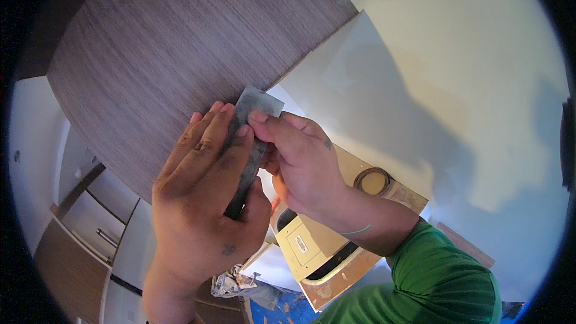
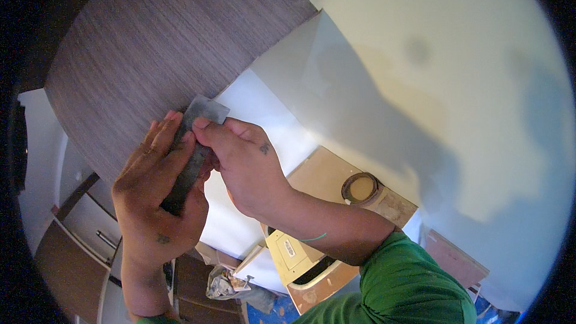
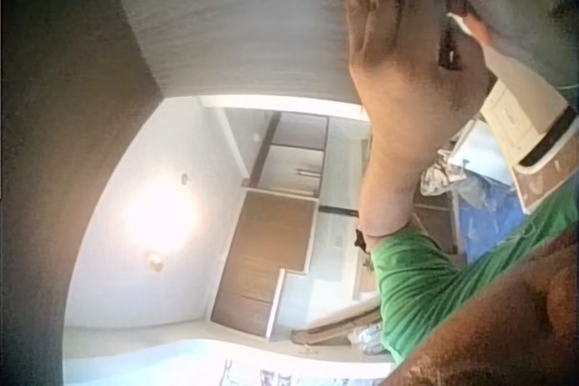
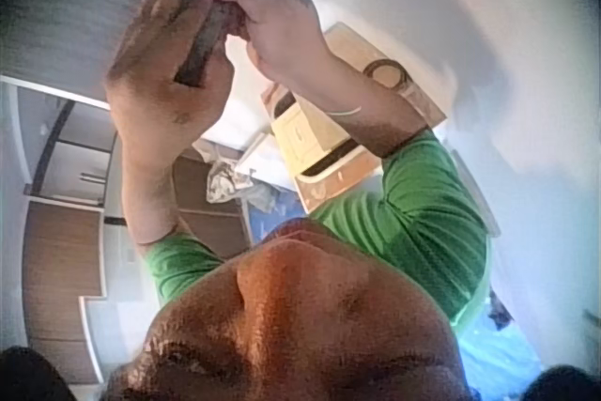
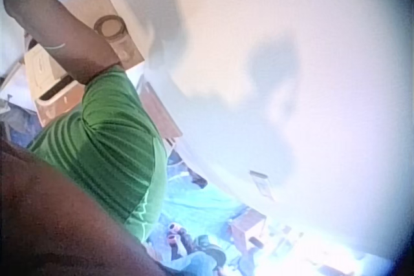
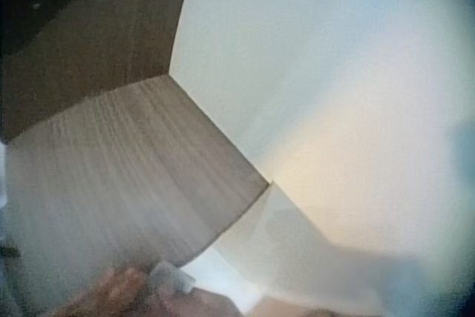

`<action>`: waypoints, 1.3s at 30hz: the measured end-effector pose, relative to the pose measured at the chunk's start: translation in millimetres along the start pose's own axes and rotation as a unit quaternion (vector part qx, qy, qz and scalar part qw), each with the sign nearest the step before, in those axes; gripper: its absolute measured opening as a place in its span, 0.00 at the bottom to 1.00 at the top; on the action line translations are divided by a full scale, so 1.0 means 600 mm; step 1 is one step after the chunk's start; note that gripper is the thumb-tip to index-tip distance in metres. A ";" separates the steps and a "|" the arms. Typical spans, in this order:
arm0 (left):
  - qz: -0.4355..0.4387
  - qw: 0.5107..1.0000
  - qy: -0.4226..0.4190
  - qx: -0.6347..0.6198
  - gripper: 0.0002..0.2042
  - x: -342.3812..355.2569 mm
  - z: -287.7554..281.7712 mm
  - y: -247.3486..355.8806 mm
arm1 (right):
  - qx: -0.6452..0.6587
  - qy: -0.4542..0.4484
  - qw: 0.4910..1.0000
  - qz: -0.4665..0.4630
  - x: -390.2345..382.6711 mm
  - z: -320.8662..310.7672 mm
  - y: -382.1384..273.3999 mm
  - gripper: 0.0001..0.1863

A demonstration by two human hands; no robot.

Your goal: The person sands the edge of a wall-mounted cabinet using a sanding block, then uses a hammer to tap the cabinet into place. The person repeats the sanding and hammering process on the cabinet edge.

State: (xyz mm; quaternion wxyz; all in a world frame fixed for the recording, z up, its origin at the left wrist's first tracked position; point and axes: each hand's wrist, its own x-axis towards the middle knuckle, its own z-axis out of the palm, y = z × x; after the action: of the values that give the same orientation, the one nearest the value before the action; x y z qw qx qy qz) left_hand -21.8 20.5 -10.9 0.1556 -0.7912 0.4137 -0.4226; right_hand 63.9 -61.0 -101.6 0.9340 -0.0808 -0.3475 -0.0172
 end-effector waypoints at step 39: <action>0.021 0.999 0.045 0.015 0.21 0.054 0.056 -0.003 | 0.003 -0.029 0.999 -0.034 0.050 -0.045 -0.046 0.08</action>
State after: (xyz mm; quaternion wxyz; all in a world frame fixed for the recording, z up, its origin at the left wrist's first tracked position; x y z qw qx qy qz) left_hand 15.8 -7.5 -12.2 0.1573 -0.7598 0.4310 -0.4606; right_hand 101.4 -91.8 -98.4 0.9226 -0.0668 -0.3771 -0.0461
